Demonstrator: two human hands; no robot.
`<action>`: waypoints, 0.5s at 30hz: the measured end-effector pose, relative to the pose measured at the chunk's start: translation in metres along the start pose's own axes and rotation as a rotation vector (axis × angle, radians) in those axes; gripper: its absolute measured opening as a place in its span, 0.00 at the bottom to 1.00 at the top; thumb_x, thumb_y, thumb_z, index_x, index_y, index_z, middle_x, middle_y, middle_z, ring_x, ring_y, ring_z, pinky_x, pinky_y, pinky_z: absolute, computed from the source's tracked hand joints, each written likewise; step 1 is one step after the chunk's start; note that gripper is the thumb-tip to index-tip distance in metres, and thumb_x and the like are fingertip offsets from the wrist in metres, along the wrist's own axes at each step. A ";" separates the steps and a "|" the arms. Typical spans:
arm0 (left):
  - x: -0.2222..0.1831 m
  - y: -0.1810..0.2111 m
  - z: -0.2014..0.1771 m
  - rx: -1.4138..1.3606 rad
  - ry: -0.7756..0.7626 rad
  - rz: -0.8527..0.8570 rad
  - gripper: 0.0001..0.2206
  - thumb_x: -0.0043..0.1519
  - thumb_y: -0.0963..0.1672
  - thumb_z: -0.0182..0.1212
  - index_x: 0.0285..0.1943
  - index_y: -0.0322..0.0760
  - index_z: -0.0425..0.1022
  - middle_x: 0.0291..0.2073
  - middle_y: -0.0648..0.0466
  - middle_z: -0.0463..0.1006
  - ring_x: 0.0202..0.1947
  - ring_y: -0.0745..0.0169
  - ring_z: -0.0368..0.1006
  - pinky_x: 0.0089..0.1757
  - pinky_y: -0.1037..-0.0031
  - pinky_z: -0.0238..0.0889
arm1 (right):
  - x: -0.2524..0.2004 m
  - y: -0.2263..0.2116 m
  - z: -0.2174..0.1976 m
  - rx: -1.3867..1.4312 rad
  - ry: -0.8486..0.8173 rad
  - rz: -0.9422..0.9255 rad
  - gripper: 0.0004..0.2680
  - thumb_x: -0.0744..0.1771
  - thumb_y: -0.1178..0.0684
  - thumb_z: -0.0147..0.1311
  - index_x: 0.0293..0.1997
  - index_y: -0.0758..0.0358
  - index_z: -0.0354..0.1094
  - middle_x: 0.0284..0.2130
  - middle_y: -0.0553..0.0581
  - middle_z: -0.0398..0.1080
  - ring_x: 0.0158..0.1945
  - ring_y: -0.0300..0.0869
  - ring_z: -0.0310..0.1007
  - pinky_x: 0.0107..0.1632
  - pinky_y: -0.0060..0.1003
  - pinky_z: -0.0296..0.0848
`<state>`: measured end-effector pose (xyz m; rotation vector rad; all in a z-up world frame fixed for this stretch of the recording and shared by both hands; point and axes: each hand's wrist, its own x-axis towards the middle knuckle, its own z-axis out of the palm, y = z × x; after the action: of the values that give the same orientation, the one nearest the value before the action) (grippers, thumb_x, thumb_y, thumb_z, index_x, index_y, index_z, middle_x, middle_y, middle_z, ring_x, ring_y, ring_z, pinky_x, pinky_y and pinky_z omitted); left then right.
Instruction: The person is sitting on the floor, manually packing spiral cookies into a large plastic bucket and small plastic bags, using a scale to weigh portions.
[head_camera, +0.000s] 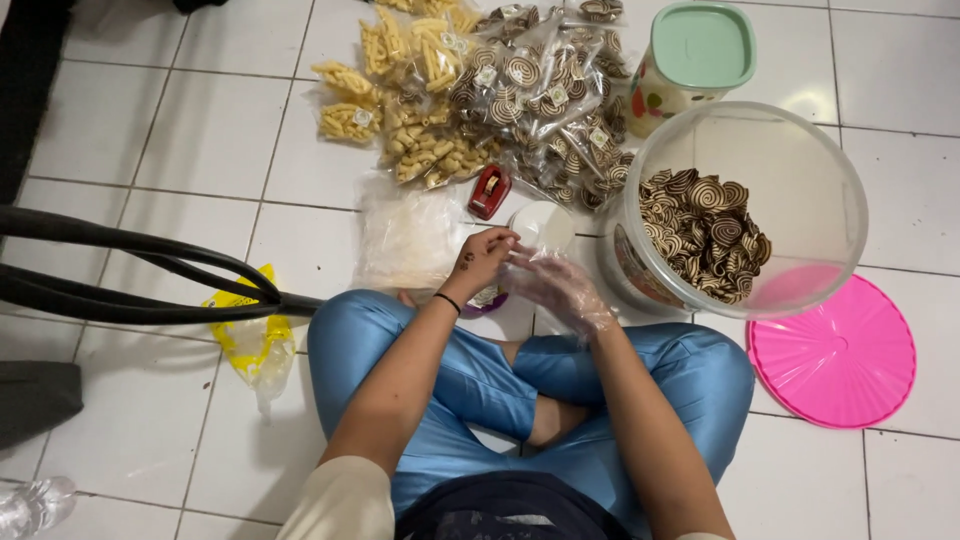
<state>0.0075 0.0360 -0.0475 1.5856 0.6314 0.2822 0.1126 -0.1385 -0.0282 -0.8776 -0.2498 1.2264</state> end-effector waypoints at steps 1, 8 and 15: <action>0.000 0.000 0.000 -0.011 0.014 -0.017 0.09 0.69 0.44 0.56 0.53 0.41 0.79 0.40 0.49 0.84 0.41 0.59 0.82 0.43 0.70 0.74 | 0.004 0.003 -0.009 -0.055 -0.019 0.050 0.18 0.67 0.57 0.54 0.66 0.57 0.56 0.61 0.72 0.65 0.54 0.66 0.71 0.56 0.61 0.70; -0.008 0.013 0.002 -0.078 0.012 -0.033 0.11 0.70 0.43 0.56 0.54 0.30 0.80 0.44 0.39 0.82 0.45 0.49 0.80 0.43 0.65 0.75 | -0.006 -0.014 0.014 -0.369 -0.236 0.089 0.36 0.65 0.22 0.39 0.80 0.46 0.34 0.70 0.75 0.52 0.69 0.71 0.55 0.65 0.71 0.53; -0.005 0.007 0.005 -0.270 -0.027 -0.035 0.16 0.73 0.47 0.52 0.61 0.31 0.74 0.46 0.38 0.81 0.47 0.46 0.79 0.50 0.57 0.72 | 0.008 0.005 -0.011 -0.096 -0.169 0.139 0.33 0.65 0.23 0.40 0.79 0.39 0.37 0.72 0.70 0.53 0.70 0.69 0.56 0.66 0.70 0.52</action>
<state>0.0073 0.0292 -0.0408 1.3159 0.5738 0.3067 0.1184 -0.1363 -0.0414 -0.8863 -0.3917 1.4303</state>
